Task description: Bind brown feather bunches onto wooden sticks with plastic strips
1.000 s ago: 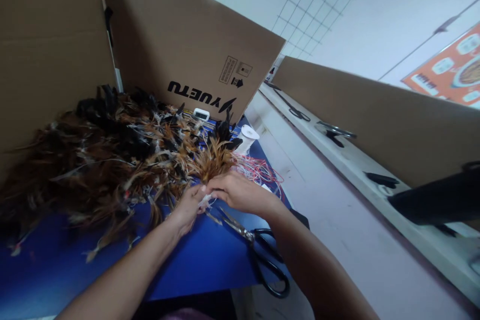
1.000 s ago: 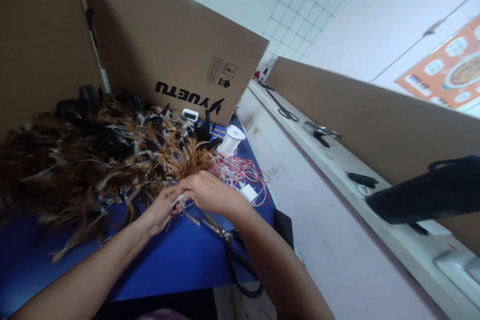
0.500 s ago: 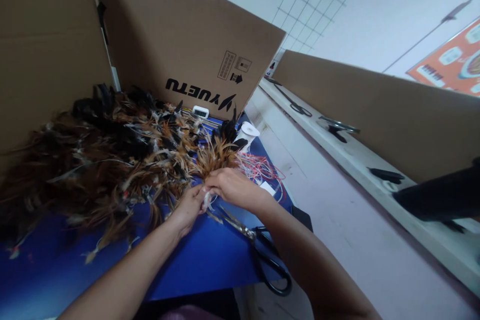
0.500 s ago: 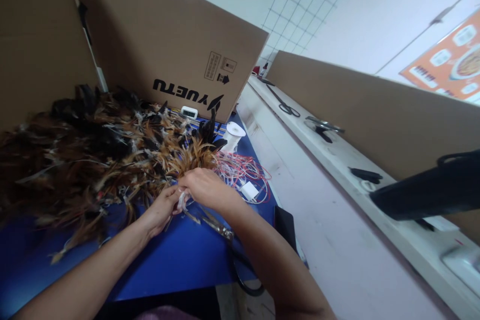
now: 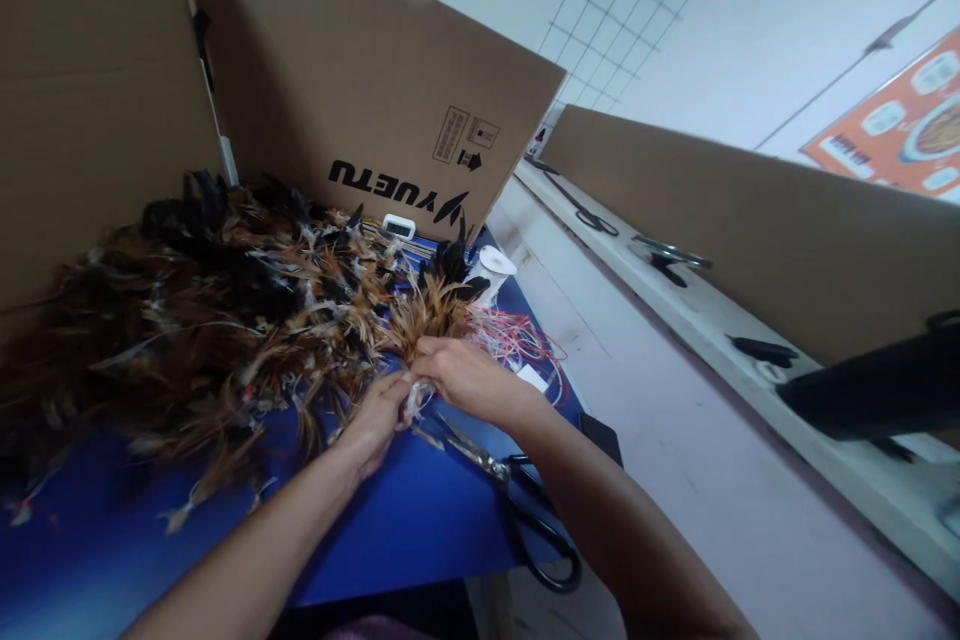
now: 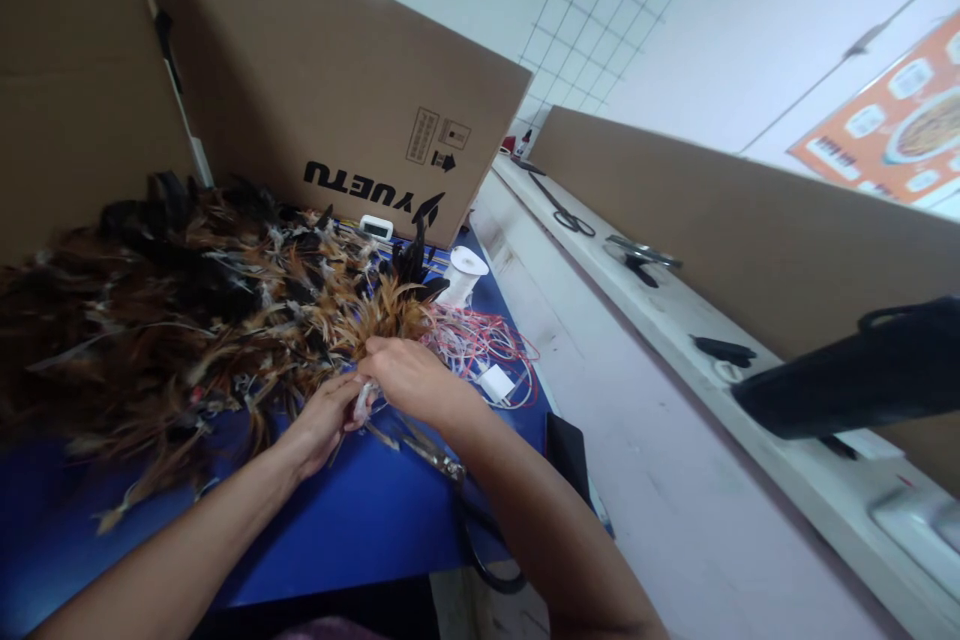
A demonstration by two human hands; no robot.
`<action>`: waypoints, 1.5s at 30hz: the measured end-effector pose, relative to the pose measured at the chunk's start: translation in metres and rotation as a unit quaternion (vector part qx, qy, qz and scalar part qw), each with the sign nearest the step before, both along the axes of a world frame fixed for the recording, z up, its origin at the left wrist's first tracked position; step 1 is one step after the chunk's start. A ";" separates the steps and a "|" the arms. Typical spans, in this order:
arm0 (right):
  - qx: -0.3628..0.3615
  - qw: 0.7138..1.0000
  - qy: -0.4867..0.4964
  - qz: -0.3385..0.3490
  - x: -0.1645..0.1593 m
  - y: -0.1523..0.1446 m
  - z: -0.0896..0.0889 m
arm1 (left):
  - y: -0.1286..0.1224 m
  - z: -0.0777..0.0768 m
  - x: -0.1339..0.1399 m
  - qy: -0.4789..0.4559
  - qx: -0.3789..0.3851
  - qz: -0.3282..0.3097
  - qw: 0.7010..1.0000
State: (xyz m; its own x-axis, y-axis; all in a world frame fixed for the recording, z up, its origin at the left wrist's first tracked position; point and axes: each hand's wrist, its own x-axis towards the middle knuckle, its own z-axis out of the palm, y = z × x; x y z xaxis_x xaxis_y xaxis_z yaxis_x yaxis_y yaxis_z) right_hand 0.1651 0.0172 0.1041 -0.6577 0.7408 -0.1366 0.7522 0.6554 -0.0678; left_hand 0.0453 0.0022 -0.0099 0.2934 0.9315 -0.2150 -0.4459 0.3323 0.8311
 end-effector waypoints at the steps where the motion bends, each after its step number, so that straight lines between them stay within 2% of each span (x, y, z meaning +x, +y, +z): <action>1: -0.001 1.000 -0.007 -0.004 -0.002 -0.001 0.002 | 0.000 -0.001 0.000 0.002 0.001 0.003 1.000; 6: 0.012 0.999 -0.038 -0.021 -0.010 -0.005 0.008 | 0.001 -0.004 0.002 0.014 0.001 0.010 1.000; 15: 0.039 0.998 -0.039 -0.029 -0.016 -0.003 0.005 | 0.000 -0.007 0.002 0.012 0.017 0.020 1.000; 22: 0.037 0.998 -0.053 -0.028 -0.016 -0.003 0.007 | -0.003 -0.002 0.000 0.007 0.038 0.006 0.999; 26: 0.060 0.997 -0.046 -0.035 -0.020 -0.001 0.003 | -0.004 -0.001 -0.001 0.012 0.039 0.016 0.999; 29: 0.084 0.996 -0.009 -0.040 -0.018 0.002 0.007 | -0.003 0.000 -0.001 0.015 0.038 0.025 0.999; 32: 0.152 0.982 0.096 -0.059 -0.007 -0.004 0.017 | -0.002 0.001 -0.002 0.017 0.034 0.031 0.999; 33: 0.193 0.967 0.145 -0.075 -0.002 -0.010 0.020 | -0.002 0.002 -0.003 0.016 0.032 0.032 0.999; 35: 0.282 0.919 0.246 -0.120 0.008 -0.024 0.021 | -0.002 0.003 -0.004 0.014 0.028 0.035 0.999; 37: 0.333 0.871 0.319 -0.169 0.015 -0.040 0.011 | -0.003 0.005 -0.004 0.008 0.026 0.038 0.999; 38: 0.331 0.859 0.341 -0.191 0.017 -0.048 0.002 | -0.003 0.005 -0.004 0.006 0.026 0.038 0.999; 39: 0.304 0.857 0.354 -0.216 0.018 -0.054 -0.009 | -0.003 0.005 -0.005 0.006 0.028 0.037 0.999; 41: 0.195 0.867 0.378 -0.260 0.015 -0.061 -0.035 | -0.004 0.003 -0.004 0.013 0.039 0.037 0.998; 43: 0.103 0.855 0.405 -0.306 0.009 -0.062 -0.058 | -0.004 0.000 -0.004 0.027 0.054 0.046 0.997; 45: 0.061 0.841 0.425 -0.330 0.002 -0.059 -0.072 | -0.004 -0.003 -0.004 0.038 0.068 0.051 0.996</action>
State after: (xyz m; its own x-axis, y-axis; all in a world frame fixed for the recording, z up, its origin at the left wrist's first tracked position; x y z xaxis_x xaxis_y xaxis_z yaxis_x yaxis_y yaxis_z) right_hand 0.1673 -0.0415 0.0320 0.0802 0.9573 0.2778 0.6685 0.1551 -0.7274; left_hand 0.0416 -0.0022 -0.0126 0.1830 0.9776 -0.1038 -0.4053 0.1712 0.8980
